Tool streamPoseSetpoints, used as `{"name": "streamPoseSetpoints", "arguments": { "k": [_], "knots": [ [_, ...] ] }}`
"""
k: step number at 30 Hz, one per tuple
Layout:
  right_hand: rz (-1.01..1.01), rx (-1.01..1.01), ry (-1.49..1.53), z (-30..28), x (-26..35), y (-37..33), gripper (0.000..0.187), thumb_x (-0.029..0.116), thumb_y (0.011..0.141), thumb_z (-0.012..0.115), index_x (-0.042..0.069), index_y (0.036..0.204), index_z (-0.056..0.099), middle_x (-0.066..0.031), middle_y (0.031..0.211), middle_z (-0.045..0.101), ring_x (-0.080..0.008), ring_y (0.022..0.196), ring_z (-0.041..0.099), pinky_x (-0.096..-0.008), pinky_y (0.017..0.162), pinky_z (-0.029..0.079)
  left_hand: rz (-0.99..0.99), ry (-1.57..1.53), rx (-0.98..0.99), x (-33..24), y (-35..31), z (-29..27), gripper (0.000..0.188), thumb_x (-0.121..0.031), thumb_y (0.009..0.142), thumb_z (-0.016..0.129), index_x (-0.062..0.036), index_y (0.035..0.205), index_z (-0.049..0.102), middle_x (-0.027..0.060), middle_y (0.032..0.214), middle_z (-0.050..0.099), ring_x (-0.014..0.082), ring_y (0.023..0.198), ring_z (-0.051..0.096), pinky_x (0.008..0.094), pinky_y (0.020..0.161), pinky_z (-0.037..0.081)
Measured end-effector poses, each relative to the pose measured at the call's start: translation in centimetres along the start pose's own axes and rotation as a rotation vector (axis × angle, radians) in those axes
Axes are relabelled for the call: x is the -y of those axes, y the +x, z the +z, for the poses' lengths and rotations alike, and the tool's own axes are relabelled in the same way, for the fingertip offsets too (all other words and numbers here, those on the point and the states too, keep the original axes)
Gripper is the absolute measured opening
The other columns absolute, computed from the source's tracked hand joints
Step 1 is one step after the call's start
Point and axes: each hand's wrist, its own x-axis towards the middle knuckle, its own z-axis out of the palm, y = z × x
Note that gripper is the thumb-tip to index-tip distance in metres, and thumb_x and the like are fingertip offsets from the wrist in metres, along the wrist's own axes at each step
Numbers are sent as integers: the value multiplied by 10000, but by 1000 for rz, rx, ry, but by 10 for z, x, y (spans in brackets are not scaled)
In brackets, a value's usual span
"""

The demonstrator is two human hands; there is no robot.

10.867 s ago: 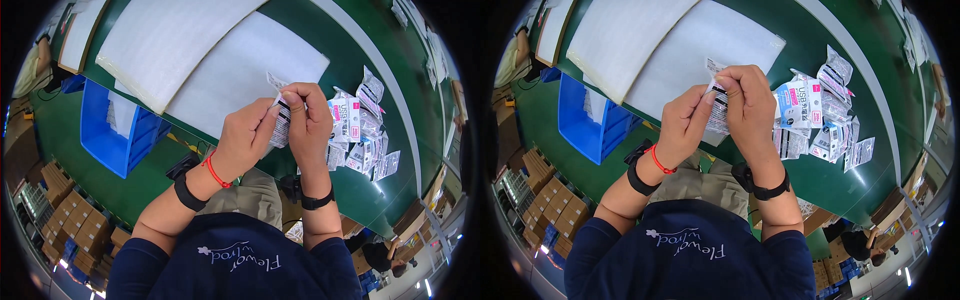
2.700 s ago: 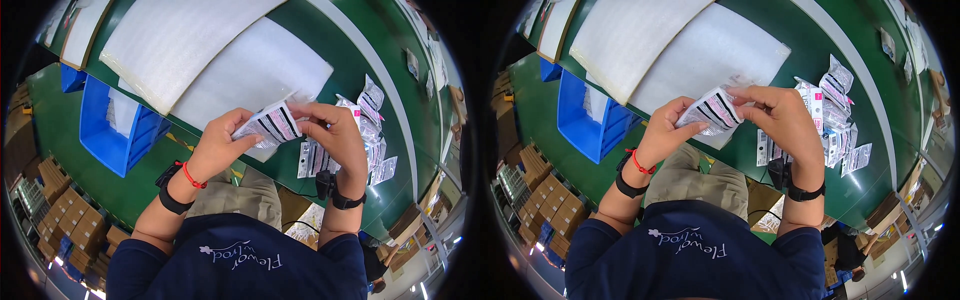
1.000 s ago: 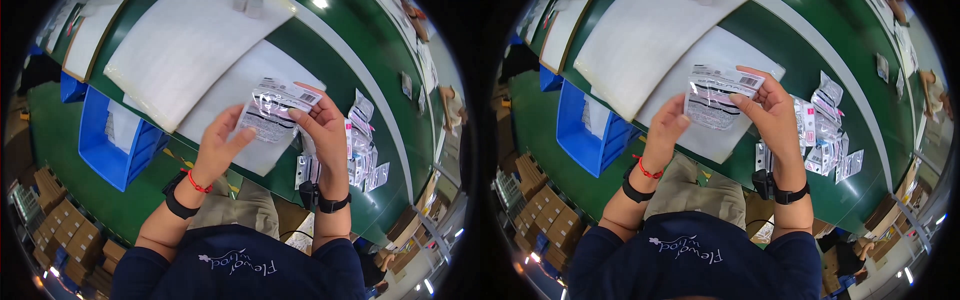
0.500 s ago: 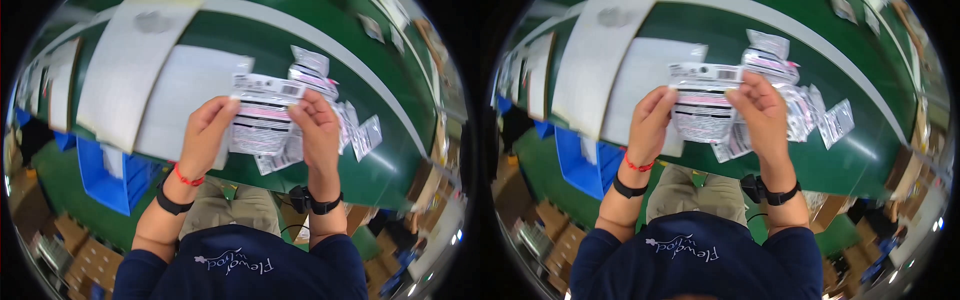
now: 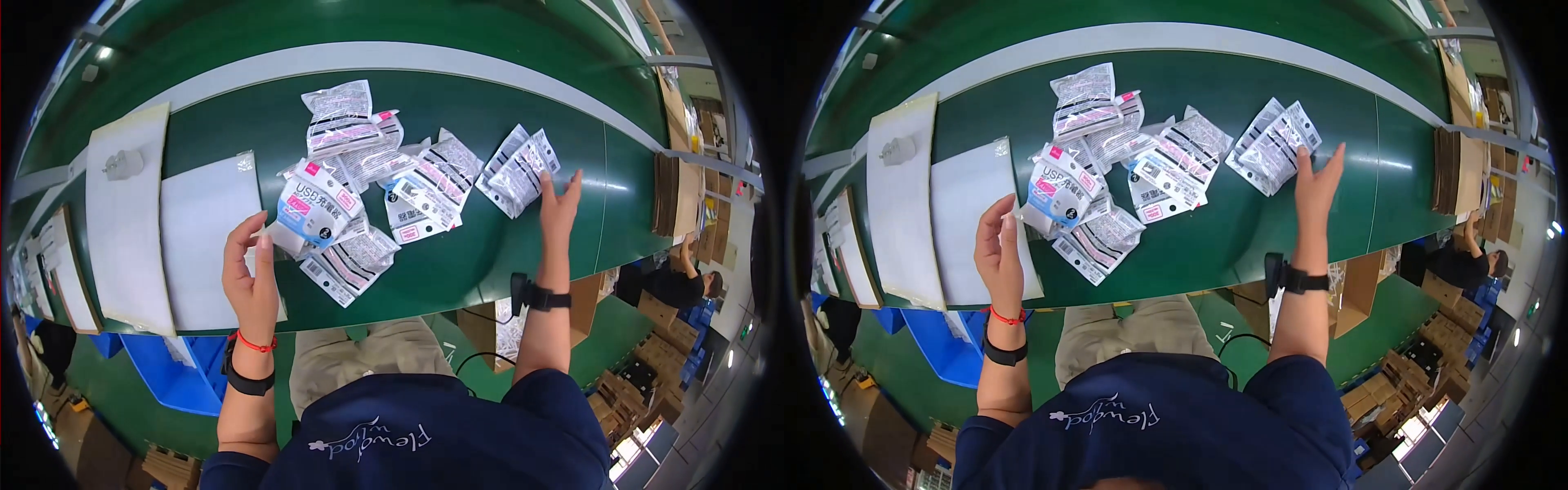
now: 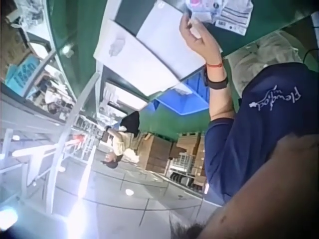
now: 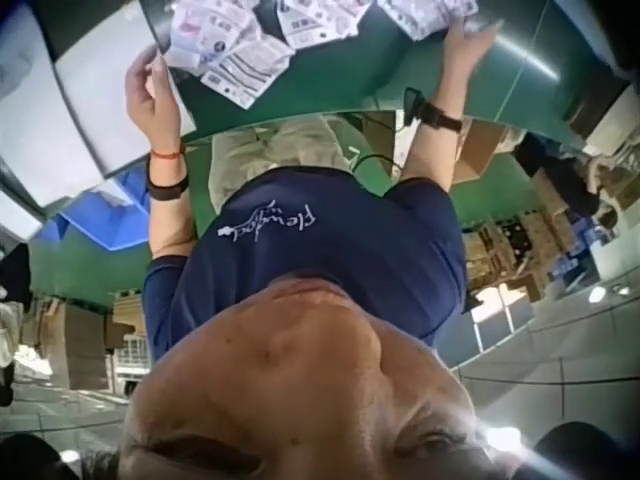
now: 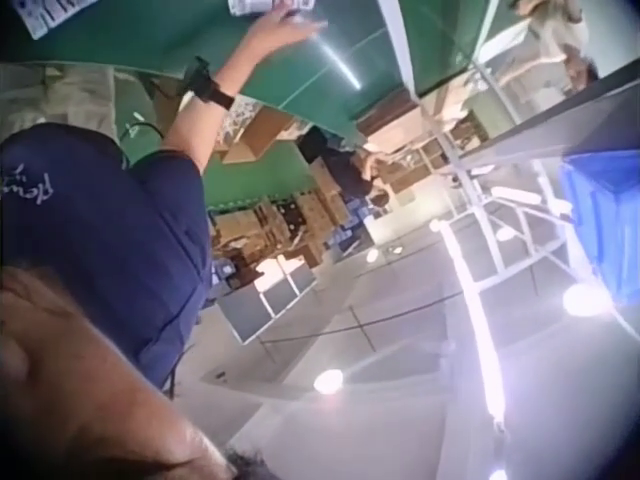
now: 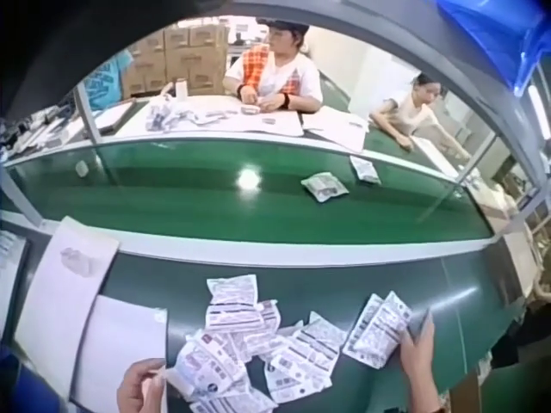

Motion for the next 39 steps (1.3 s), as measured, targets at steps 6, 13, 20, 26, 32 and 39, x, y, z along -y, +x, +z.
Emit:
{"name": "streamPoseSetpoints", "arguments": {
  "k": [6, 13, 20, 26, 32, 39],
  "knots": [
    [-470, 503, -354, 22, 30, -34, 577, 281, 880, 615, 122, 1402, 427, -187, 1435, 385, -406, 1345, 312, -543, 1094, 217, 295, 304, -14, -3, 0, 10, 321, -65, 899, 575, -20, 1216, 568, 150, 1312, 536, 311, 1247, 475, 393, 1042, 356],
    [-289, 441, -508, 30, -17, -1, 560, 342, 927, 543, 151, 1431, 393, -178, 1494, 316, -405, 1380, 265, -568, 1102, 188, 294, 415, 65, 3, 1, 11, 422, -76, 888, 578, -25, 1302, 509, 173, 1417, 444, 363, 1370, 335, 461, 1119, 243],
    [-260, 305, -577, 17, -41, 27, 605, 369, 947, 508, 106, 1461, 327, -186, 1513, 285, -412, 1390, 242, -549, 1107, 177, 324, 471, 136, 1, 4, 14, 483, -99, 909, 547, -20, 1374, 441, 175, 1471, 383, 364, 1402, 282, 477, 1148, 167],
    [-244, 191, -687, 40, -26, 19, 646, 402, 930, 533, 72, 1449, 333, -188, 1517, 273, -406, 1395, 234, -570, 1099, 176, 318, 485, 92, 10, -7, -9, 515, -130, 912, 560, -28, 1395, 413, 175, 1482, 364, 378, 1406, 261, 506, 1147, 138],
    [-289, 294, -703, 27, -58, 31, 637, 416, 924, 536, 50, 1422, 379, -187, 1463, 377, -383, 1356, 331, -518, 1087, 263, 305, 502, 156, 15, -11, -13, 526, -144, 913, 575, -28, 1399, 407, 175, 1485, 359, 376, 1407, 260, 506, 1149, 130],
    [-398, 263, -109, 41, 109, 7, 466, 213, 899, 609, 45, 1321, 506, -167, 1373, 494, -331, 1282, 442, -398, 1049, 351, 233, 513, 128, 21, -23, -23, 543, -155, 893, 610, -27, 1387, 423, 163, 1479, 373, 363, 1403, 277, 495, 1151, 129]
  ]
}}
